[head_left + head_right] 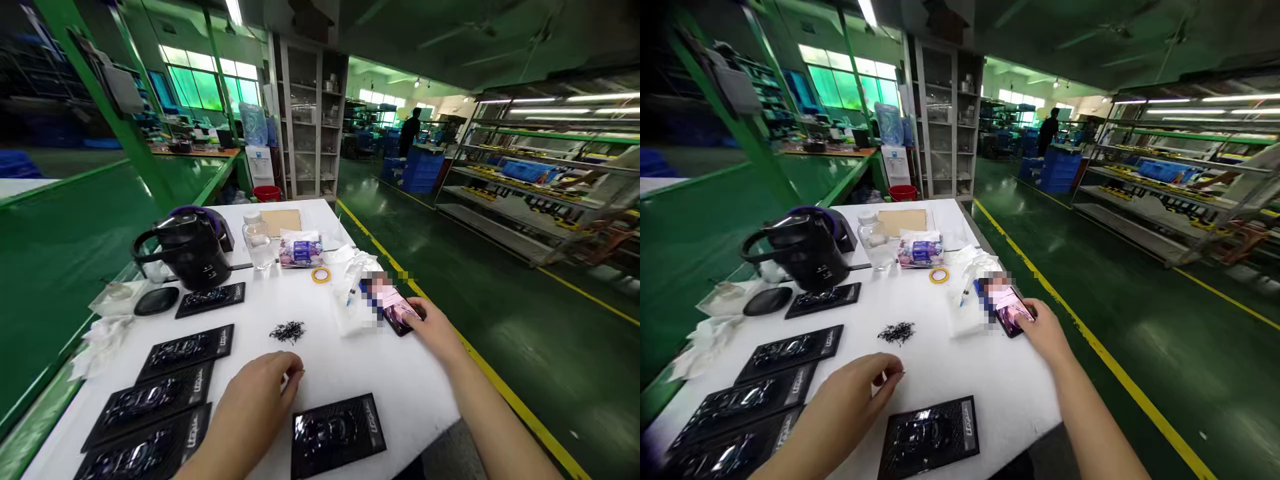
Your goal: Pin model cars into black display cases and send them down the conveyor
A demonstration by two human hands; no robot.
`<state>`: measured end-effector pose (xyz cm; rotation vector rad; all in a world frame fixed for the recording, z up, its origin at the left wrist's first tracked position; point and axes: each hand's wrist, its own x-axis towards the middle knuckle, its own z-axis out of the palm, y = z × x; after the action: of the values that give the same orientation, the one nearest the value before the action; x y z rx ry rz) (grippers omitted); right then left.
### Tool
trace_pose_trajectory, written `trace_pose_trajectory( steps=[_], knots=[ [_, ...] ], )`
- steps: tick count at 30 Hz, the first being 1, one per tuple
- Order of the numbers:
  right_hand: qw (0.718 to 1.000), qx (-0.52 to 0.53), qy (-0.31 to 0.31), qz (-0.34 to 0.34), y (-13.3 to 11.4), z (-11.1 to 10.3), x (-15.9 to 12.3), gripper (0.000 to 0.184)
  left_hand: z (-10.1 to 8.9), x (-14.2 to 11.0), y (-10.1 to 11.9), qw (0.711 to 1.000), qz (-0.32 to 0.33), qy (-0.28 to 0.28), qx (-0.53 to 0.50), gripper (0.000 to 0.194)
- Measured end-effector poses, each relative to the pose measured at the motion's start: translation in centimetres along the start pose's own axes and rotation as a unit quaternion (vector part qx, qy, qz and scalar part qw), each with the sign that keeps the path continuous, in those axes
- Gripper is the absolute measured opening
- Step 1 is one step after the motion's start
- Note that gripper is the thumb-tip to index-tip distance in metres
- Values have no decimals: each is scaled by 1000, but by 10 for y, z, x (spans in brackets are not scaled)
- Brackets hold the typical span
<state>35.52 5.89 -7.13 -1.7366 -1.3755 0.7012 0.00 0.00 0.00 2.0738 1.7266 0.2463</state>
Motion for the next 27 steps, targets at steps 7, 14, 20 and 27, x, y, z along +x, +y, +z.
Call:
trace_pose_trajectory(
  steps=[7,14,20,27],
  knots=[
    [998,55,-17,1,1,-4,4,43,-2,-3,-1,1000,7,0,-2,27],
    [990,132,-47,12,3,-3,9,42,-1,-2,0,1000,11,1,-6,27],
    [985,160,-51,27,5,-2,11,44,-4,-3,3,1000,4,-2,-11,24],
    [983,170,-47,41,0,-2,13,41,-13,-1,5,1000,-24,6,-16,23]
  ],
)
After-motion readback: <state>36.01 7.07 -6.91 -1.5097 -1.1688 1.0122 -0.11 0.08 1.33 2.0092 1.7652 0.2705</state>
